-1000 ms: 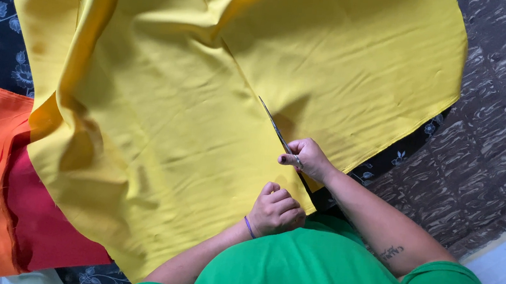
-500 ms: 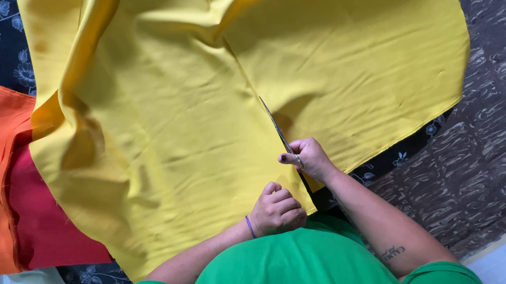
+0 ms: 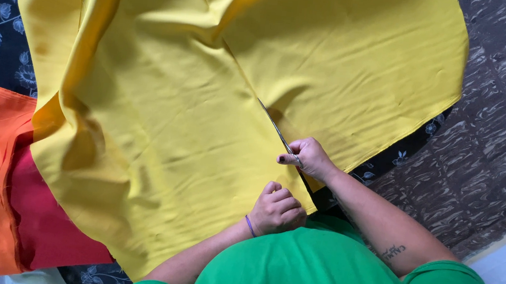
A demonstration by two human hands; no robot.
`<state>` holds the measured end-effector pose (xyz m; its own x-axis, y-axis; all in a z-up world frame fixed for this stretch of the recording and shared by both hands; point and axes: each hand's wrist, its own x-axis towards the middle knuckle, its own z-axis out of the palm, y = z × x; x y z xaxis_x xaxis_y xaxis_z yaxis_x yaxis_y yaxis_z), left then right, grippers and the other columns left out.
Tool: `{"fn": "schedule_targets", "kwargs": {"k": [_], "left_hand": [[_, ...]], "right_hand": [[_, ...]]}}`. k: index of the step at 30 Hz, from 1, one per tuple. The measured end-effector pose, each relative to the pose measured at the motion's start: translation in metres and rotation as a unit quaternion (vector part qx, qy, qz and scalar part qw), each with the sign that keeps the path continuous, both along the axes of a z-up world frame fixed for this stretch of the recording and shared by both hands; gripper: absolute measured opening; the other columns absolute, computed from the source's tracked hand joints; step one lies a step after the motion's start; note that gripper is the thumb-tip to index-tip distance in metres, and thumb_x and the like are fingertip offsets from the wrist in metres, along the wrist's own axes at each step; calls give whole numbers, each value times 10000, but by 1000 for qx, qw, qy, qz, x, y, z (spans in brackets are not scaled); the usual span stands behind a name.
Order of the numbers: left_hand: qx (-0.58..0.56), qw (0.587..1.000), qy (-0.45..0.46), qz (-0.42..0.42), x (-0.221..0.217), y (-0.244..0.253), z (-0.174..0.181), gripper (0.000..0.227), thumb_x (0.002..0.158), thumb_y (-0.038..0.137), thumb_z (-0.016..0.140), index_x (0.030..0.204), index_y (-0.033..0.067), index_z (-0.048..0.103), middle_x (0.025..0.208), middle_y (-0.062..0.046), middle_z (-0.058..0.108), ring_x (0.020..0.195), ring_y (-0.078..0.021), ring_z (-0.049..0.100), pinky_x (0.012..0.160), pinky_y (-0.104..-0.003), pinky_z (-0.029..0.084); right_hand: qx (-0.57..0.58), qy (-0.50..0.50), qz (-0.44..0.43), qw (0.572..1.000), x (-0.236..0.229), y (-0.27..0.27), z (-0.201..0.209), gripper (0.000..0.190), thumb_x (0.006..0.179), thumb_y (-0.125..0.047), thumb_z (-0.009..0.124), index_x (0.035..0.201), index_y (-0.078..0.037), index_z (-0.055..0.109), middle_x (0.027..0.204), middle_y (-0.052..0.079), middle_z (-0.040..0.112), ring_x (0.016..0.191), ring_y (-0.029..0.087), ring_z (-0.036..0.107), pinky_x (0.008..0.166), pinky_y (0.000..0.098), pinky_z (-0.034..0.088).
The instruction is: The person unfolds a large piece of yellow fabric on a table and uses scissors to cut it into two separate pieces. The person holds the fabric steady with one hand while cutting along a vertical line with the other hand.
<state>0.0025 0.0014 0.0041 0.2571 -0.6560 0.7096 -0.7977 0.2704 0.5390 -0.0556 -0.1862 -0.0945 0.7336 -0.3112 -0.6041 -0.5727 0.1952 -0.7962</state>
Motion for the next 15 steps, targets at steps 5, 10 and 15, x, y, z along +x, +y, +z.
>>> {"fn": "schedule_targets", "kwargs": {"k": [5,10,15], "left_hand": [[3,1000,1,-4,0,0,0,203,895,149,656,696,147,620,749,-10,618,645,-208,570,671,-374,462],[3,1000,1,-1,0,0,0,182,882,133,662,703,151,635,754,-9,622,649,-208,569,678,-368,463],[1,1000,0,1,-2,-1,-3,159,856,148,664,702,149,625,754,-9,620,647,-205,571,675,-373,464]], "right_hand": [[-3,2,2,1000,1,1,1,491,737,-288,1018,530,-83,622,366,44,502,371,95,515,437,185,317],[3,-2,0,1000,-3,0,-12,482,761,-294,1017,555,-72,642,377,42,508,383,94,525,441,192,337],[-12,-7,9,1000,-3,2,-11,506,766,-310,1023,551,-72,631,393,34,509,413,69,481,450,208,318]]}}
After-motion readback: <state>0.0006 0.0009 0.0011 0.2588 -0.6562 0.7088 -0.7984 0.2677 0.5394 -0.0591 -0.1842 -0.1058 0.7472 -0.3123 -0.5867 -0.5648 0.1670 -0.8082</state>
